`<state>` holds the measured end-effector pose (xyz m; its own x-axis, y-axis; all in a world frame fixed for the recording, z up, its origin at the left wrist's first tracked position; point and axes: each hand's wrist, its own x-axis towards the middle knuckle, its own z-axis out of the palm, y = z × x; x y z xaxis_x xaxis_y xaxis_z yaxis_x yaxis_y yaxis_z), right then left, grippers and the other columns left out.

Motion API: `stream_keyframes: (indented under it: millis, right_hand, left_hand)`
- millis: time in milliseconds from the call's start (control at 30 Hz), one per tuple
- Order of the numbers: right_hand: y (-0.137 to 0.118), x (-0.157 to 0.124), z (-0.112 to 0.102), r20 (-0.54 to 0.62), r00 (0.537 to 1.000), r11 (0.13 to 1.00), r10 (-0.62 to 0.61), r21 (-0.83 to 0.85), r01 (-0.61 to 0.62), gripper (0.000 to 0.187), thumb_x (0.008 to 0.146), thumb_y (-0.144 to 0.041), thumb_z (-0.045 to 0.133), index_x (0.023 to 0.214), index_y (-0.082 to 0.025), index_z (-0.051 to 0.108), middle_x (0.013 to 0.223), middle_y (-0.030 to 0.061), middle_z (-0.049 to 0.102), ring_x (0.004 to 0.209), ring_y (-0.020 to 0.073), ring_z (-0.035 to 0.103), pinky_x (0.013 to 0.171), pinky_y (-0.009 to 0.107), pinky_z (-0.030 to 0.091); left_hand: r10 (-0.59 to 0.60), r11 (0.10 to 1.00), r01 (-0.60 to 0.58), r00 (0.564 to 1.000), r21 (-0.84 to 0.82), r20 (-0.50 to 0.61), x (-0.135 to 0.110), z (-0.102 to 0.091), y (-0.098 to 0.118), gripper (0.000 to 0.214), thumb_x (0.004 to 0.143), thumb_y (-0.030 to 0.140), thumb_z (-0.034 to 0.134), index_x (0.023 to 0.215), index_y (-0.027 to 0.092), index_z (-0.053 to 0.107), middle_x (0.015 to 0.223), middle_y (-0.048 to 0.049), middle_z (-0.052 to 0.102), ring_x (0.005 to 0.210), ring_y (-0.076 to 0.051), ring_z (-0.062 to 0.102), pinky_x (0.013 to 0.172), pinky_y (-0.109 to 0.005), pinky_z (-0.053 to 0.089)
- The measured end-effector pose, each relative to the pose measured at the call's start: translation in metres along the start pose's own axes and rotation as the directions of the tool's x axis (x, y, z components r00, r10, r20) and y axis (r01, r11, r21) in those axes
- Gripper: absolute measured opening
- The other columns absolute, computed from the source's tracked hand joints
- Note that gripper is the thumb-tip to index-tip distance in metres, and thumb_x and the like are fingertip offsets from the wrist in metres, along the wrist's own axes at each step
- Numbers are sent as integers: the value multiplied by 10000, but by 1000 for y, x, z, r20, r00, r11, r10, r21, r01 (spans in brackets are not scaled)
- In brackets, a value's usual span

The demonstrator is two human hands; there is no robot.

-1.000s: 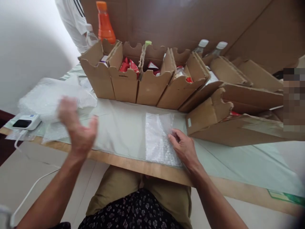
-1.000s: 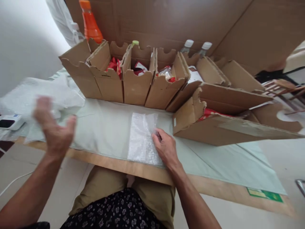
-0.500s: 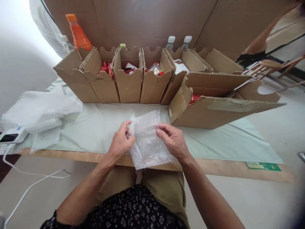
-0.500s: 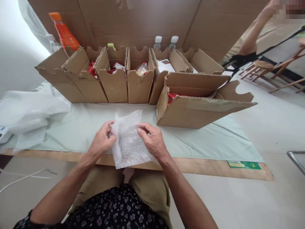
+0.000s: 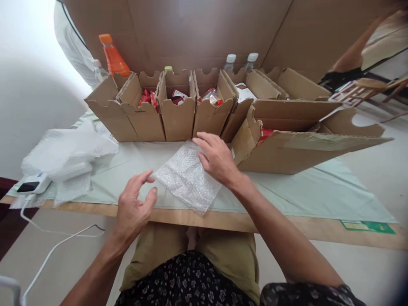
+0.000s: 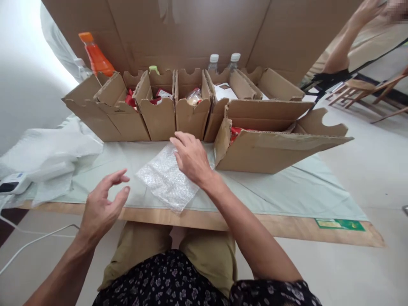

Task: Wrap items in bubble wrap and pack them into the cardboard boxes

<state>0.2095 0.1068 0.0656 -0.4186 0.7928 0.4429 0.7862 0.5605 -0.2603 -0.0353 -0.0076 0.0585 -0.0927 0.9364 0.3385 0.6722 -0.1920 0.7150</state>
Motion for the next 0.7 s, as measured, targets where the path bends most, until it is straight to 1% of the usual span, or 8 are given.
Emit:
stream_keyframes:
  millis: [100,200,300,400,500,567,633,700]
  right_hand:
    - [-19,-23,23,110,991,997,-78,39,74,506,972,-123,492,1468,-193,556,1591,145,526,1466,315,477,1150,555,458]
    - [-23,-33,48,322,940,993,-112,72,94,549,1008,-240,511,1546,-131,478,1626,181,483,1505,313,451,1167,525,457]
    - [-1,-35,58,435,900,1000,-13,13,8,620,1031,-399,540,1568,-99,465,1665,201,419,1562,343,374,1247,564,353]
    - [31,-46,49,408,897,985,169,-109,-136,633,1042,-412,519,1587,-98,447,1689,196,375,1584,361,331,1276,591,288]
    - [45,-75,30,297,902,945,315,-191,-267,585,1041,-366,490,1547,-74,493,1645,214,445,1544,375,404,1232,585,366]
    - [37,-100,15,220,942,962,252,-163,-219,526,1023,-307,487,1505,-101,541,1618,200,490,1515,356,450,1192,561,421]
    - [21,-123,3,162,982,991,98,-102,-82,508,973,-196,499,1474,-164,572,1624,158,495,1508,322,461,1172,530,440]
    - [1,-138,-3,160,986,998,-41,-44,48,571,899,-85,506,1452,-200,590,1616,134,510,1495,295,475,1151,500,455]
  left_hand:
    - [289,942,-313,941,125,179,34,27,-3,393,968,247,509,1327,199,662,1344,-127,712,1340,-288,619,1165,-481,483]
    - [207,895,-346,882,282,424,54,62,-21,539,962,249,513,1479,100,544,1558,-210,561,1506,-356,470,1231,-555,395]
    - [97,838,-351,849,418,519,54,81,-40,584,1012,339,499,1546,104,478,1656,-220,431,1562,-380,382,1265,-595,316]
    - [96,787,-376,858,489,505,46,84,-48,604,1041,391,463,1578,115,448,1691,-204,373,1592,-382,319,1290,-600,251]
    - [65,760,-376,856,530,513,42,81,-47,620,1055,408,425,1597,108,422,1703,-195,353,1601,-377,301,1295,-591,240]
    - [46,755,-372,852,541,522,42,81,-45,625,1062,418,407,1605,109,412,1711,-188,340,1605,-371,293,1299,-579,235]
    - [36,761,-367,848,535,529,43,81,-44,631,1064,426,400,1610,109,402,1717,-185,328,1609,-368,282,1302,-575,229]
    - [29,781,-353,845,515,534,45,82,-43,637,1060,429,408,1611,111,397,1722,-183,318,1615,-366,267,1306,-576,214]
